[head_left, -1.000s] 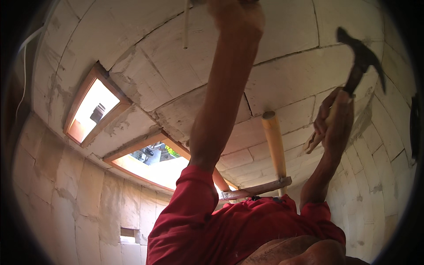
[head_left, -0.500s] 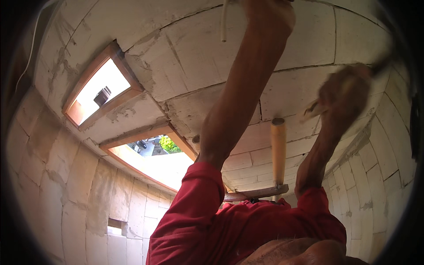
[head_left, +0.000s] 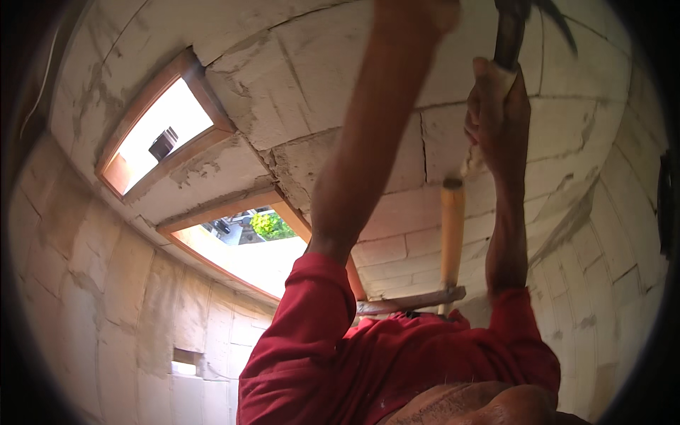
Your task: The person uses a hammer and chisel to chip away at a concrete ceiling to create a recess. They then insert a black electrical box into the hole and secure it by hammering nails into the ceiling.
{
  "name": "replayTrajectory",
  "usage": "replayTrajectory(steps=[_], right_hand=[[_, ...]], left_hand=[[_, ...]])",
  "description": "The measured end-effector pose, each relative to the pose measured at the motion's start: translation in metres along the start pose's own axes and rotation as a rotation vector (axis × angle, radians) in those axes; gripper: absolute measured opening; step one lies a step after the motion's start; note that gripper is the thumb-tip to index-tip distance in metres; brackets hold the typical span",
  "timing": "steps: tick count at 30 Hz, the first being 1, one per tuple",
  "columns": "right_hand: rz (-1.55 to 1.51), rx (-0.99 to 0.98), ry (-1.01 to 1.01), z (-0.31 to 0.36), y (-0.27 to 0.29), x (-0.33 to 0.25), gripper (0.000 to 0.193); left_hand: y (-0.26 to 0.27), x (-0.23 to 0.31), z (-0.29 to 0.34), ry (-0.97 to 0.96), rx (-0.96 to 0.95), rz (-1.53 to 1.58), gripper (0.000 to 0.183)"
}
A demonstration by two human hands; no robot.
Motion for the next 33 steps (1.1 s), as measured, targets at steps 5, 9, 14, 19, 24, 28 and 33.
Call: replayTrajectory(steps=[5,9,14,19,24,28,33], right_hand=[[0.084,0.140,-0.147,-0.001,0.026,-0.044,0.044],[0.081,0.201,-0.134,0.001,0.016,-0.064,0.049],[0.156,0.186,-0.219,0.016,0.040,-0.060,0.048],[0.149,0.209,-0.189,0.042,0.082,-0.054,0.048],[0.127,0.341,-0.251,0.044,0.096,-0.054,0.051],[0.107,0.340,-0.141,0.039,0.099,-0.043,0.055],[0.142,0.505,0.053,0.026,0.097,-0.054,0.066]], left_hand=[[0.012,0.021,0.057,0.548,-0.072,0.394,0.011],[0.041,0.003,0.049,0.558,-0.115,0.303,0.018],[0.040,-0.052,0.019,0.140,0.101,-0.089,0.016],[0.045,-0.055,0.005,-0.116,0.113,-0.046,0.012],[0.053,-0.047,-0.008,-0.203,0.135,-0.210,0.016],[0.048,-0.041,-0.007,-0.282,0.049,-0.204,0.025],[0.027,-0.055,0.002,-0.301,0.011,-0.042,0.029]])
Point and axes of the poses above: each hand's wrist, its own z-axis away from the middle knuckle, its own y-axis out of the back of the hand, x = y × z, the point moved 4 cm from there along -z, towards the middle knuckle, and after that the axes turned 7 degrees about y, right-handed, at the moved point
